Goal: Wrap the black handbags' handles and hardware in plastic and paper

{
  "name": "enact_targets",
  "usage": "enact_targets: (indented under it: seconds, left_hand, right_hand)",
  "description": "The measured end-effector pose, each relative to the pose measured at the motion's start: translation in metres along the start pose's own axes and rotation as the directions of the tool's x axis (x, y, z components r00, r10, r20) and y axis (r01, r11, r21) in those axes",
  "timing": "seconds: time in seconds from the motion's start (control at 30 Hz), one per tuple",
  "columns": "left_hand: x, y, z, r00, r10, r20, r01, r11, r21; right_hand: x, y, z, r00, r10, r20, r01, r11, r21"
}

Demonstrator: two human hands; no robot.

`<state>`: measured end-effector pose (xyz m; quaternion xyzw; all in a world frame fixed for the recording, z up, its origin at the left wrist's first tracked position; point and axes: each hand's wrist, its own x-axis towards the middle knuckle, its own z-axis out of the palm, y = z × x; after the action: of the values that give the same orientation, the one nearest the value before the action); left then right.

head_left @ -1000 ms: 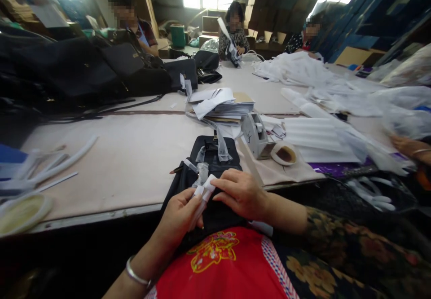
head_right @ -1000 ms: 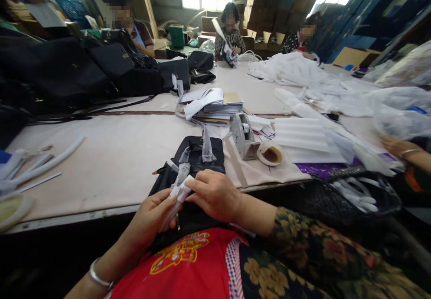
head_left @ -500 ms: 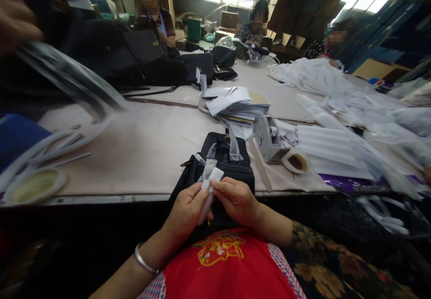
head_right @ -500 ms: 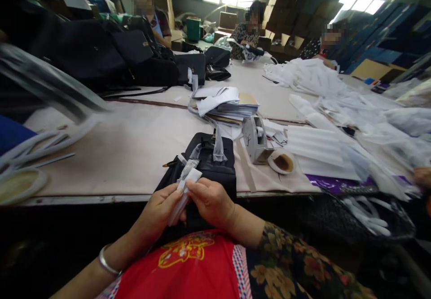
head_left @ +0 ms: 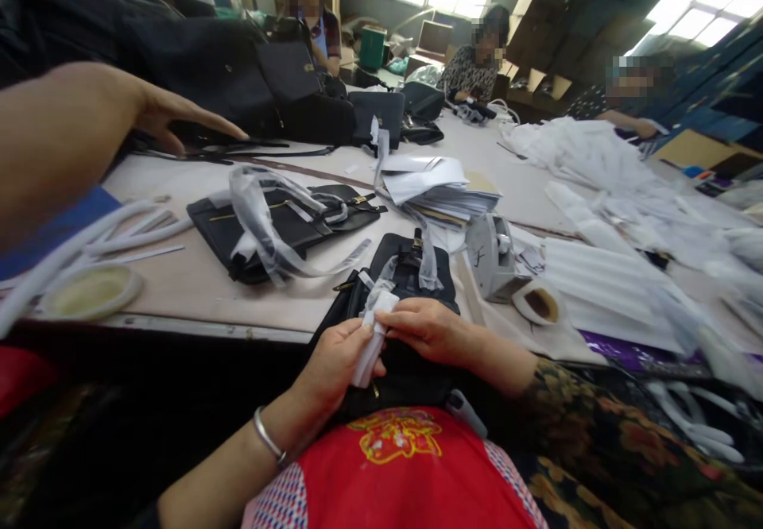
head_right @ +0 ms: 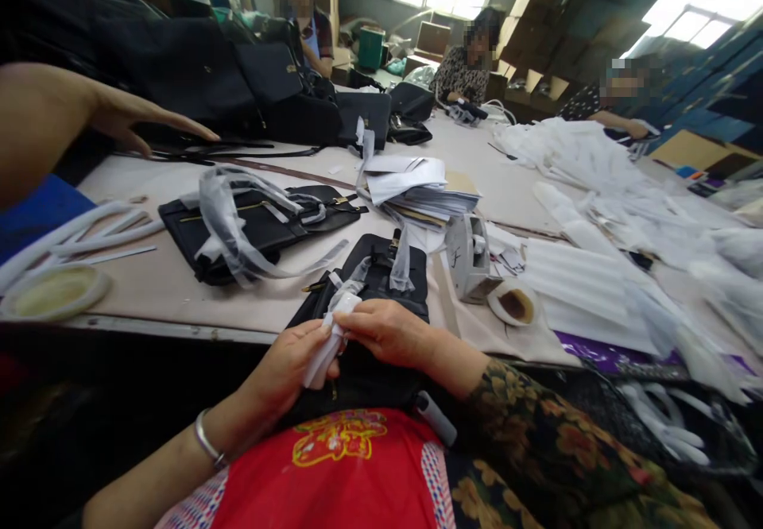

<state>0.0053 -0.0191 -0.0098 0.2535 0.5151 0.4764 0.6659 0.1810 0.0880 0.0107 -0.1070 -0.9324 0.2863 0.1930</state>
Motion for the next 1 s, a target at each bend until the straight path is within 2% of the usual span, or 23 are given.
enact_targets:
  seconds: [0.03, 0.07, 0.1, 0.13, 0.17, 0.2, 0.23, 0.3, 0.33, 0.37, 0.5, 0.67, 0.83, 1.0]
  left_hand:
    - [0.000, 0.000, 0.000, 1.000, 0.003, -0.009, -0.003, 1.000, -0.017]
    - [-0.001, 0.001, 0.000, 1.000, 0.007, -0.014, -0.007, 1.000, -0.025]
    - [-0.002, 0.002, 0.000, 1.000, 0.010, -0.020, -0.010, 1.000, -0.027]
    - [-0.003, 0.002, 0.001, 1.000, 0.014, -0.026, -0.015, 1.000, -0.025]
    - [-0.004, 0.003, 0.001, 0.999, 0.019, -0.032, -0.020, 1.000, -0.019]
    - [-0.005, 0.004, 0.002, 0.999, 0.024, -0.035, -0.025, 1.000, -0.007]
    - [-0.006, 0.005, 0.003, 0.999, 0.030, -0.031, -0.030, 1.000, 0.010]
    - [-0.008, 0.006, 0.005, 0.999, 0.039, -0.009, -0.039, 0.998, 0.051]
    - [-0.008, 0.006, 0.005, 0.999, 0.044, 0.005, -0.044, 0.996, 0.073]
    - [-0.009, 0.006, 0.006, 0.999, 0.048, 0.015, -0.049, 0.994, 0.096]
    - [-0.010, 0.004, 0.006, 0.996, 0.085, 0.026, -0.088, 0.974, 0.208]
    - [-0.013, 0.006, 0.003, 0.982, 0.174, 0.069, -0.187, 0.906, 0.379]
    - [-0.017, 0.010, 0.005, 0.965, 0.224, 0.133, -0.260, 0.865, 0.428]
    - [-0.015, 0.010, 0.004, 0.978, 0.168, 0.126, -0.201, 0.923, 0.329]
  right_hand:
    - [0.001, -0.001, 0.001, 0.995, 0.062, -0.083, -0.061, 0.998, 0.011]
    - [0.002, -0.003, 0.004, 0.963, 0.176, -0.202, -0.170, 0.984, 0.044]
    - [0.001, -0.006, 0.007, 0.889, 0.330, -0.317, -0.307, 0.944, 0.122]
    - [0.001, -0.011, 0.012, 0.781, 0.498, -0.377, -0.432, 0.866, 0.251]
    - [0.000, -0.017, 0.016, 0.669, 0.653, -0.354, -0.516, 0.751, 0.412]
    - [0.000, -0.023, 0.021, 0.589, 0.768, -0.250, -0.550, 0.608, 0.572]
    - [-0.001, -0.029, 0.025, 0.556, 0.825, -0.101, -0.549, 0.455, 0.701]
    - [0.000, -0.039, 0.030, 0.563, 0.816, 0.133, -0.502, 0.209, 0.839]
    - [0.002, -0.042, 0.031, 0.563, 0.807, 0.177, -0.480, 0.145, 0.865]
    - [0.004, -0.044, 0.032, 0.554, 0.812, 0.186, -0.468, 0.119, 0.876]
    - [0.012, -0.047, 0.029, 0.490, 0.859, 0.150, -0.506, 0.140, 0.851]
    - [0.015, -0.045, 0.027, 0.450, 0.878, 0.162, -0.578, 0.149, 0.802]
    - [0.016, -0.045, 0.019, 0.537, 0.828, 0.162, -0.541, 0.191, 0.819]
    - [0.017, -0.047, 0.009, 0.563, 0.810, 0.163, -0.562, 0.231, 0.794]
